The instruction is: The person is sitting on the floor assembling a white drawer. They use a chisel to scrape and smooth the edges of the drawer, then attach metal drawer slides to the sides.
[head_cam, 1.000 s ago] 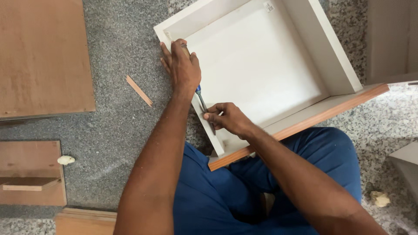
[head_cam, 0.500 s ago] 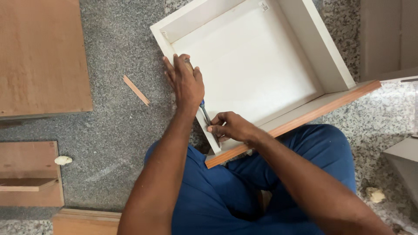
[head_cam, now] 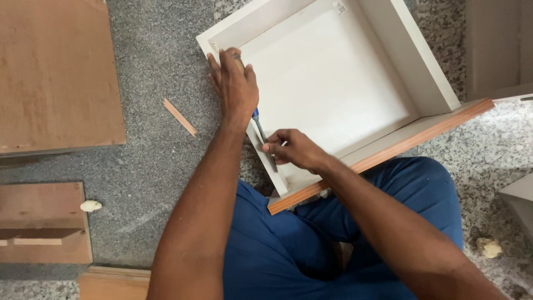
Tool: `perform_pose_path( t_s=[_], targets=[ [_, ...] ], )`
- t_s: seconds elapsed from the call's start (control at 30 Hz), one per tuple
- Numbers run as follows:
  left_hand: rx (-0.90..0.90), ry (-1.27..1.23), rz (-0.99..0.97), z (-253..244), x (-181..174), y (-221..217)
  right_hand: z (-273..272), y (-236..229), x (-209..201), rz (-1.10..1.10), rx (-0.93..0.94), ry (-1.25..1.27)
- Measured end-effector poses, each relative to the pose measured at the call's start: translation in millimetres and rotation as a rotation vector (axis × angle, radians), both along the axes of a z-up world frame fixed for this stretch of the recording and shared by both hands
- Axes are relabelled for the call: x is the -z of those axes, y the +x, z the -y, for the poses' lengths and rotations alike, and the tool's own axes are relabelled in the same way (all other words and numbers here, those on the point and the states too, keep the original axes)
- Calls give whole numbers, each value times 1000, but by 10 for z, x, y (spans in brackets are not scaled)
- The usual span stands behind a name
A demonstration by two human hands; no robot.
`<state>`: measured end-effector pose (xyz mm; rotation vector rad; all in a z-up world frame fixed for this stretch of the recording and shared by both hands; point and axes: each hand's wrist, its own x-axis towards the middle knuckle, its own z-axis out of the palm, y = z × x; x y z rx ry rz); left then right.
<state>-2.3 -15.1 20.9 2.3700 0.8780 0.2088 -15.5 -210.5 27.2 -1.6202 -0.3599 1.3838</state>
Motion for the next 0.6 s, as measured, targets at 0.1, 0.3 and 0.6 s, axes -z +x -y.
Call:
perform_pose_path(
  t_s=[0.1, 0.3, 0.6],
  targets=[
    [-11, -32, -24, 91, 92, -163, 81, -53, -79, -56, -34, -76],
    [-35, -39, 22, 363, 71, -412, 226, -122, -178, -124, -107, -133],
    [-16, 21, -12, 322, 7, -296, 218, -111, -128, -93, -82, -97]
  ],
)
